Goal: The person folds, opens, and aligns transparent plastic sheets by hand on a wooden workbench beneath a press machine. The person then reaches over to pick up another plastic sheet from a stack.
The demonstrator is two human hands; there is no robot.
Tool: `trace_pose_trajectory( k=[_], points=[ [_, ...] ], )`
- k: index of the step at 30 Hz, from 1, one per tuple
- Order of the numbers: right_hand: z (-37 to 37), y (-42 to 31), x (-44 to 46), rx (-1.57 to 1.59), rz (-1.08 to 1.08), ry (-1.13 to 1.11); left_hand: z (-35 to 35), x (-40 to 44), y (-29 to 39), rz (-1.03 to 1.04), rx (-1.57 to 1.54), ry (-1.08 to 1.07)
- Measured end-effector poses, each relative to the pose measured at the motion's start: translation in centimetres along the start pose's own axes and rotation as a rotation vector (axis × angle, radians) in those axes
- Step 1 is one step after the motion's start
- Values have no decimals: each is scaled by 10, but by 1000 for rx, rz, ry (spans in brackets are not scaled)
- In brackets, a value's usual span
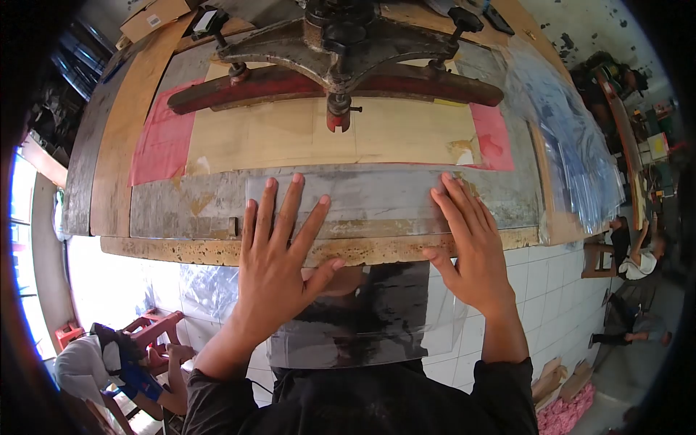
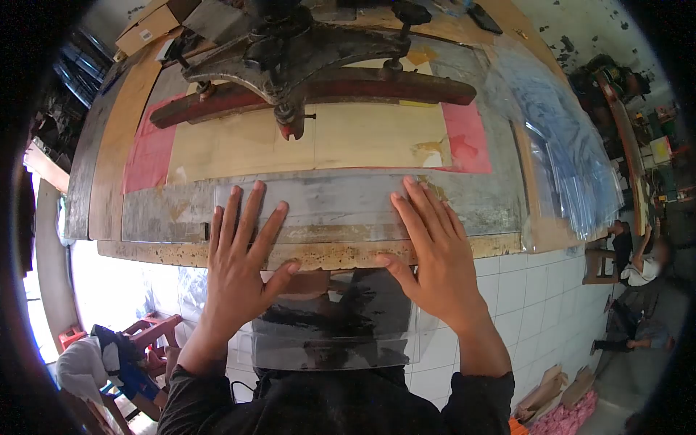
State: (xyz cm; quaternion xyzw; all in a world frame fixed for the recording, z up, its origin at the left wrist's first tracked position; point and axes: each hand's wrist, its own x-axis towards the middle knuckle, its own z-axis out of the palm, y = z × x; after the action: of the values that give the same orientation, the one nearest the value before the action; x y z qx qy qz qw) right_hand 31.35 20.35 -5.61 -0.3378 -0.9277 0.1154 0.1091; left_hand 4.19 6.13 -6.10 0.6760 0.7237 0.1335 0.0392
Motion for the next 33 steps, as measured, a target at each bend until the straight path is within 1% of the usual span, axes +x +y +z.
trace_pose_trajectory(
  k=[2,5,8,10,14,16,20,22,26,28,29,31,32,33],
  points=[
    [-2,1,2,-25,-14,-6,0,0,0,10,8,2],
    [2,-3,5,-12,42,13,0,-1,0,19,27,8],
    [9,-3,3,-40,39,72,-1,-1,-1,22,21,14],
    [8,-7,1,-261,42,58,-1,-3,-2,31,16,24],
    [9,-6,1,-241,51,59,1,-3,-4,40,13,43],
    [12,-5,0,-142,60,57,1,-5,-4,49,3,54],
    [4,2,-1,-96,7,80,4,-7,-4,62,5,90],
    [-6,11,-3,187,5,29,7,-9,-4,68,10,113],
    [-14,45,-33,282,-50,102,8,-12,-6,75,5,136],
    [-2,51,-63,18,-60,280,8,-13,-7,95,8,148],
    [6,48,-77,14,-59,281,8,-13,-6,97,5,151],
    [25,43,-106,-162,-35,308,7,-12,-5,90,16,137],
    [39,47,-118,-271,-59,272,8,-12,-5,96,13,136],
    [53,50,-128,-289,-86,315,8,-12,-4,93,25,134]
  ],
)
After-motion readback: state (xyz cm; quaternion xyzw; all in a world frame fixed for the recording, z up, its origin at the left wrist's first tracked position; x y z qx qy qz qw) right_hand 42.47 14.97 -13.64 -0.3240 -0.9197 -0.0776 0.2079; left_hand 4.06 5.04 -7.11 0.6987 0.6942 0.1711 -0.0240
